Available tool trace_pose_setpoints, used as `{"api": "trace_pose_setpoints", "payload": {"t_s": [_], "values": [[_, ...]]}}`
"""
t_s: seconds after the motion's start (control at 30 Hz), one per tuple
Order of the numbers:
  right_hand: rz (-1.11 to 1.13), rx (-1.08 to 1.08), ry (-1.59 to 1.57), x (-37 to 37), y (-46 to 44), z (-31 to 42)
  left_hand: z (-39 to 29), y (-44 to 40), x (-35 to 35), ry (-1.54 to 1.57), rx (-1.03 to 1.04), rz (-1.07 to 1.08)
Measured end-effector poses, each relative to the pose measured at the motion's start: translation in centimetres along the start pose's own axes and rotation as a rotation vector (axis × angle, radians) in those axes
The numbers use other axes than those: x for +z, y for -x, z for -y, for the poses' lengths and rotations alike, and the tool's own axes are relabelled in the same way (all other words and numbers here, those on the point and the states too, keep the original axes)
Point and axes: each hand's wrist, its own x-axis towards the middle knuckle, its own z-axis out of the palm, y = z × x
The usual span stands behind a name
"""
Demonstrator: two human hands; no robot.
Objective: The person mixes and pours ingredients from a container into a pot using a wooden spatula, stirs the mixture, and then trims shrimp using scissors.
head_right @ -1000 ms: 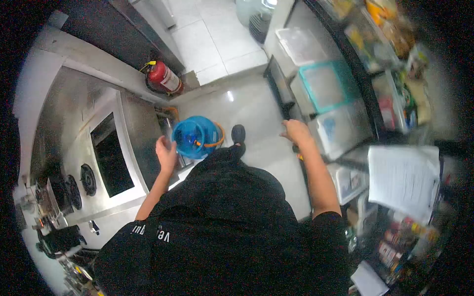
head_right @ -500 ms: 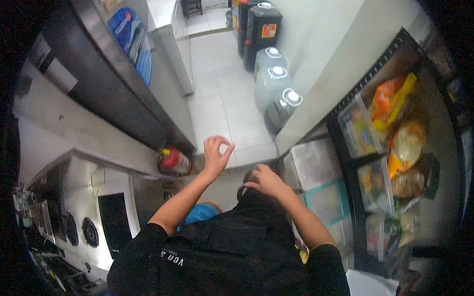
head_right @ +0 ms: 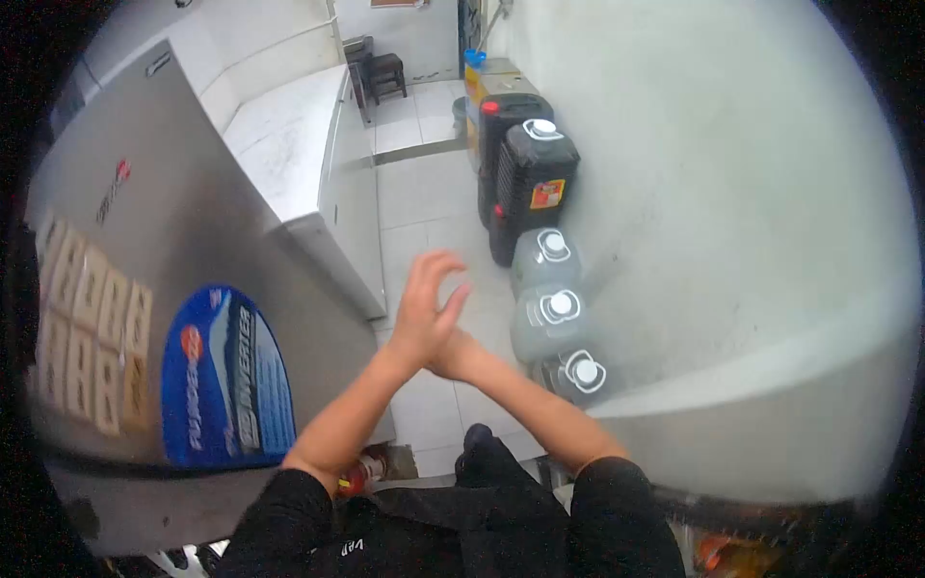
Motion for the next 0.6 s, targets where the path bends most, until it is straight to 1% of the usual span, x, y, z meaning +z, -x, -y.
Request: {"api": "trace_pose_setpoints", "payload": {"t_s": [0.03,0.07,0.1,0.13,0.17,0.2,0.23,0.3,0.33,0.4,0.43,0.47,0.53,0.57,0.6], "values": [[0.065,0.108,-0.134,0.5,-0.8,-1.2,2.5,0.8,-0.6,-0.030,-0.107,-0.045],[0.132,0.217,-0.260,1.2,-1.2,-1.9,4.0,2.1,-2.1,-0.006,-0.269,0.004],[0.252,0.200,-0.234,1.2,-1.4,-2.3,6.2,4.6,-2.4,0.048,-0.412,-0.084],[0.373,0.184,-0.201,1.1,-1.9,-2.8,9.1,8.4,-3.1,0.075,-0.616,-0.109],[0.522,0.149,-0.233,1.3,-2.4,-3.7,12.3,12.7,-3.9,0.063,-0.778,-0.120],[0.674,0.115,-0.269,1.3,-3.2,-4.8,14.0,15.8,-5.0,0.056,-0.961,-0.151],[0.684,0.114,-0.260,0.6,-4.6,-5.8,13.6,16.2,-7.5,-0.114,-1.067,-0.018],[0.829,0.009,-0.263,-0.9,-8.2,-7.2,14.6,16.6,-10.0,-0.130,-1.183,-0.081],[0.810,0.053,-0.235,-2.0,-10.1,-8.1,15.7,14.5,-10.4,-0.130,-1.184,-0.089],[0.775,0.008,-0.196,-2.1,-14.4,-12.2,18.1,10.6,-11.7,-0.023,-1.270,-0.161],[0.733,-0.030,-0.172,-1.4,-16.4,-13.5,20.4,8.9,-11.8,0.014,-1.208,-0.172],[0.671,-0.045,-0.204,-2.1,-18.4,-15.3,23.8,5.0,-11.0,0.055,-1.128,-0.187],[0.579,0.089,-0.185,-4.0,-22.3,-19.0,28.9,-3.4,-9.8,-0.124,-0.908,-0.071],[0.542,0.118,-0.119,-6.2,-24.1,-20.4,30.2,-9.2,-9.0,0.016,-0.913,-0.104],[0.511,0.155,-0.052,-8.6,-25.5,-22.1,33.6,-13.0,-8.0,-0.050,-0.810,-0.102]]}}
